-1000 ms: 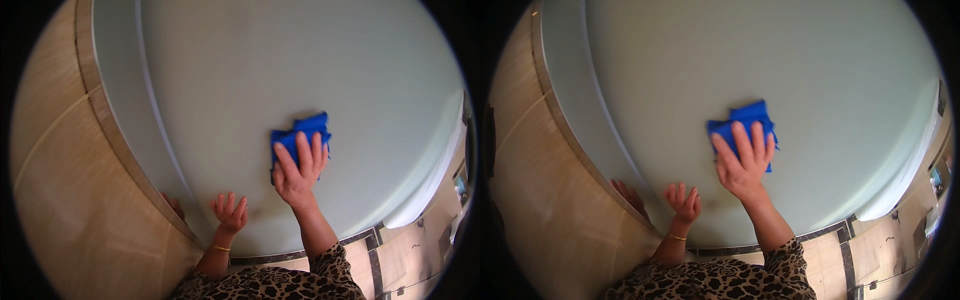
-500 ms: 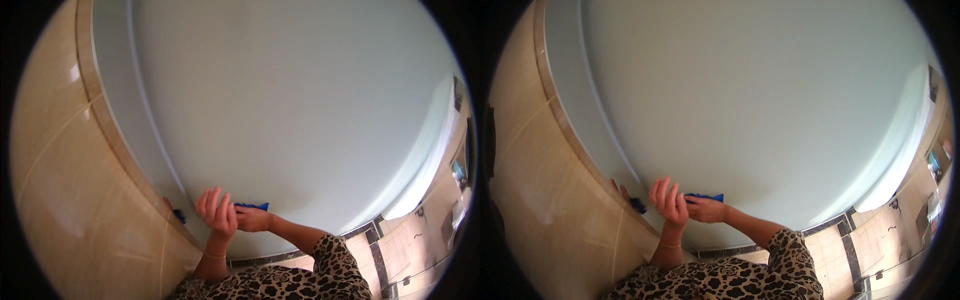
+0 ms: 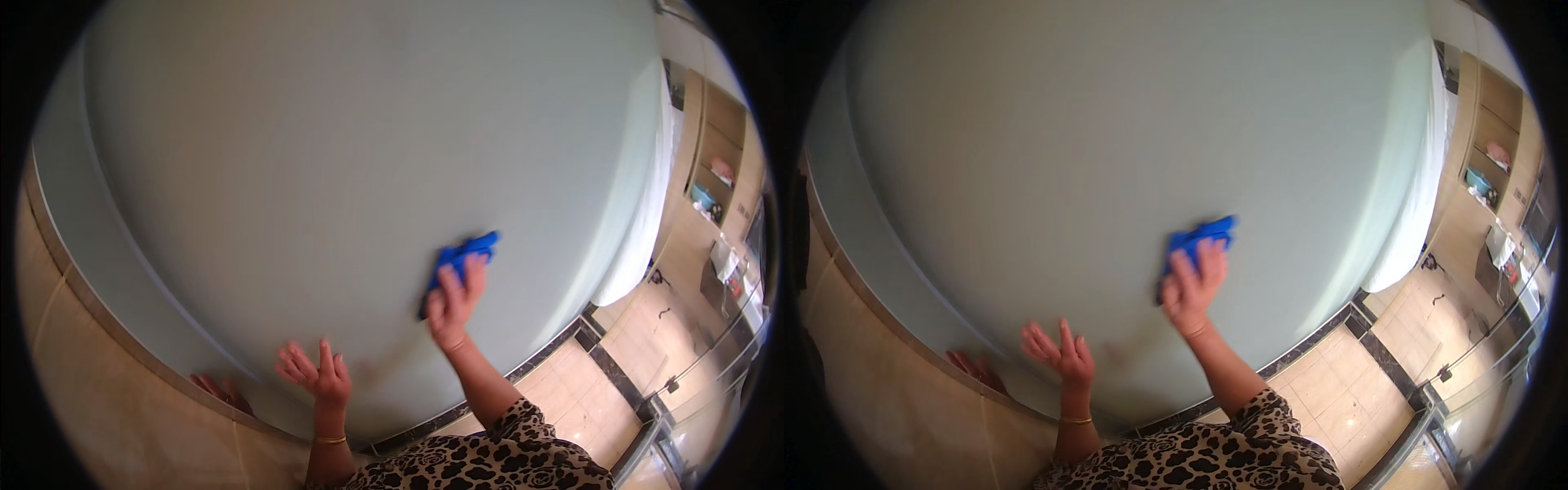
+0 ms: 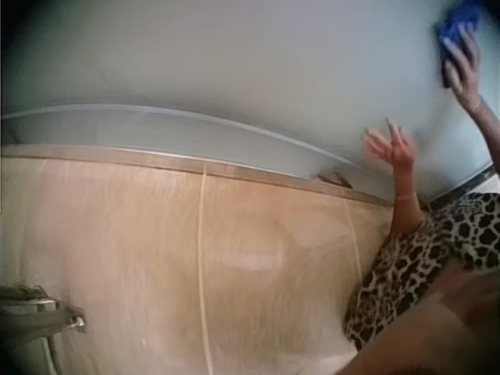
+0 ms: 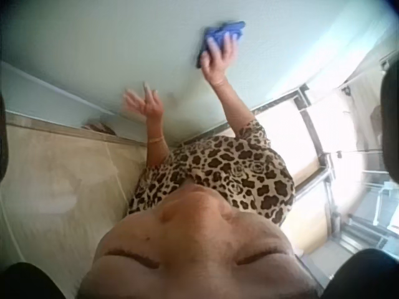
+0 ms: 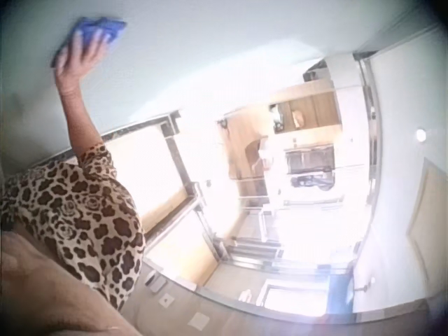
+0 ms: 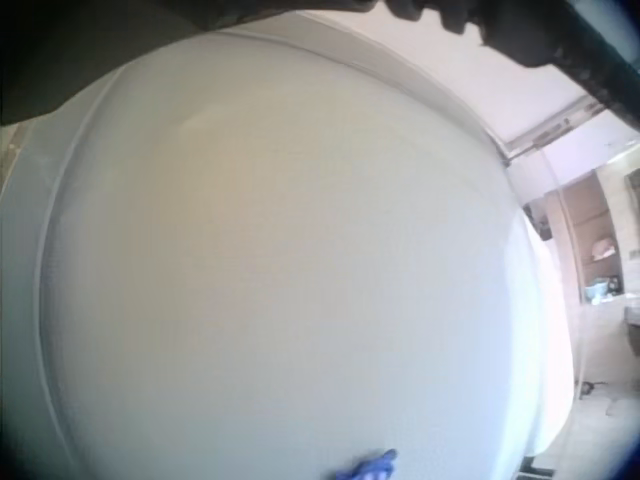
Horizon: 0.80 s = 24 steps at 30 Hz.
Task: The person wipes a white toilet seat and lid with a blue cloth, then cleans a large frosted glass panel and a metal shower handle. The person uses the cloth to wipe different sections of the glass and handle in a systematic manner.
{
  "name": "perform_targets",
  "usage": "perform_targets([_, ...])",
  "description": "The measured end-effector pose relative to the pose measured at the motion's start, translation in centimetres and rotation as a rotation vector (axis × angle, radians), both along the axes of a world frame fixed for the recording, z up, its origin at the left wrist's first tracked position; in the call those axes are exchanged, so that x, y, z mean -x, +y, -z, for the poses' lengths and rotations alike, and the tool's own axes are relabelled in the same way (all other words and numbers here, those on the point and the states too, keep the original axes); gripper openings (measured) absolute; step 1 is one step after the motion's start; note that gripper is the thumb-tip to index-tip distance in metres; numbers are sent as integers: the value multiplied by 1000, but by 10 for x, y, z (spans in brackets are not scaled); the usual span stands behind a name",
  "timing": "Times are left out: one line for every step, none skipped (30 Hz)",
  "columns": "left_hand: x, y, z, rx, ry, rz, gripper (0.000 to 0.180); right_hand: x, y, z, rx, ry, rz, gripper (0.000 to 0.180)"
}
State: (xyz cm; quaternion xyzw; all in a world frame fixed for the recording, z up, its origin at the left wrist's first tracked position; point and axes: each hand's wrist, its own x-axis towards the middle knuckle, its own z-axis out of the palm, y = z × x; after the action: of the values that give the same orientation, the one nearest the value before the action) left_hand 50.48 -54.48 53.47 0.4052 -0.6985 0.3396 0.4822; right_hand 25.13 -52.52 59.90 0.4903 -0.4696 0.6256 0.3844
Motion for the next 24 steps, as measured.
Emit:
perform_targets([-4,-2,1,13,-17,-13,46,-17,0,-4,-36,95,-59,42])
perform_targets([-8,-2,4,20,-33,-15,45,-31,6,-9,-81,190,-109,43])
perform_targets([-10,-1,5,27,-49,-20,44,-35,6,-15,-94,286,-123,44])
perform_targets([-11,0,6,15,-52,-23,43,-36,3,-22,-111,383,-145,45])
perform_targets([-12,1,4,3,-55,-28,42,-27,1,-32,-91,414,-140,45])
perform_targets([-15,2,4,-9,-57,-47,42,-17,-3,-39,-68,408,-124,44])
perform_targets([-16,2,3,1,-61,-42,41,-2,-4,-46,-45,409,-107,42])
perform_targets([-14,2,3,6,-63,-35,41,13,-2,-51,-14,329,-82,41])
perform_targets([-11,2,4,7,-63,-28,41,35,-4,-47,4,249,-37,40])
perform_targets([-11,3,4,8,-57,-32,41,47,-5,-46,29,143,-14,42])
perform_targets([-10,3,4,7,-53,-31,41,61,-5,-37,40,53,1,41])
perform_targets([-8,3,6,4,-49,-24,41,67,-3,-28,30,-70,6,40])
perform_targets([-7,3,6,6,-46,-25,41,69,-2,-15,41,-174,-4,40])
perform_targets([-5,4,7,8,-42,-26,42,69,-2,1,53,-276,-11,41])
perform_targets([-4,3,6,17,-39,-27,42,66,-2,18,31,-300,4,41])
perform_targets([-3,3,4,19,-33,-26,42,58,-1,33,15,-322,23,42])
perform_targets([-3,3,4,20,-31,-24,42,42,1,49,-11,-317,27,42])
perform_targets([-5,3,3,22,-34,-23,43,23,4,67,-73,-268,13,43])
perform_targets([-3,2,2,19,-25,-24,43,5,7,83,-117,-195,-23,45])
perform_targets([-1,0,2,13,-21,-21,44,-16,9,97,-140,-96,-53,47])
perform_targets([-4,1,4,-2,-23,-25,44,-34,13,95,-179,63,-186,47])
perform_targets([-6,0,7,-19,-13,-15,43,-50,19,91,-304,219,-284,41])
perform_targets([-10,-2,9,-35,-3,-4,42,-60,18,97,-328,422,-288,37])
perform_targets([-12,-4,10,-45,13,0,41,-68,18,92,-316,546,-236,35])
